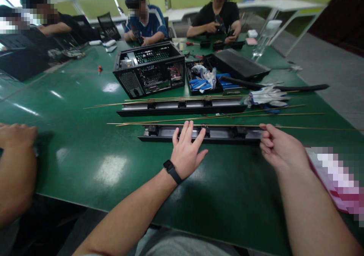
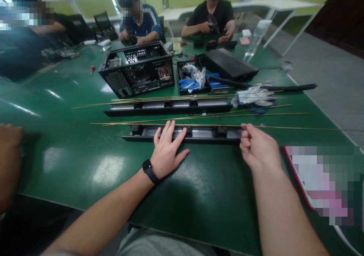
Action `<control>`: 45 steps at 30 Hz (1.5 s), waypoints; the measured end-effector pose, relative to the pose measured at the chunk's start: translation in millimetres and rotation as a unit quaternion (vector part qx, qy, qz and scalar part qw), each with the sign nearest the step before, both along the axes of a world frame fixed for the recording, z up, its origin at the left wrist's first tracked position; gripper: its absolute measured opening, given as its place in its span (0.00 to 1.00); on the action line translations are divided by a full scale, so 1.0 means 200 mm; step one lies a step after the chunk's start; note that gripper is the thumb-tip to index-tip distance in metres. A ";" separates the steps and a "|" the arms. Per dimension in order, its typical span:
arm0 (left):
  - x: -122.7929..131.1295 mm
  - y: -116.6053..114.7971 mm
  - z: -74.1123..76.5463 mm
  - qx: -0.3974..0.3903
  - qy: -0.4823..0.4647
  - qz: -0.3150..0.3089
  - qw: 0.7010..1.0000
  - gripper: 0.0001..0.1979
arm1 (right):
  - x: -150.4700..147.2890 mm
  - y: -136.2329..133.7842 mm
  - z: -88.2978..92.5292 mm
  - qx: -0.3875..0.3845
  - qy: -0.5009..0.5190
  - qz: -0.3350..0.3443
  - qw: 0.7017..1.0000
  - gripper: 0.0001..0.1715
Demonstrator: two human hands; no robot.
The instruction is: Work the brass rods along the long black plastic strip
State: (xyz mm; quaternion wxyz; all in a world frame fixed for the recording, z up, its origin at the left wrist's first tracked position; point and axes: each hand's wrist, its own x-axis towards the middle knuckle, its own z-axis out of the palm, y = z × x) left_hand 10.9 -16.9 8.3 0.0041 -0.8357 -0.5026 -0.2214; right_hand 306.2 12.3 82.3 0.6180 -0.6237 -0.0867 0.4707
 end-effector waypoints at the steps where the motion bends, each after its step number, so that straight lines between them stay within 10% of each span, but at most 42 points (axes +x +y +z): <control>1: 0.00 0.00 0.00 0.001 -0.001 -0.001 1.000 0.39 | 0.00 0.00 0.00 0.000 -0.001 -0.004 1.000 0.21; 45: 0.00 -0.01 0.01 -0.007 0.001 0.004 1.000 0.39 | 0.08 0.01 -0.08 0.009 -0.004 0.038 0.999 0.08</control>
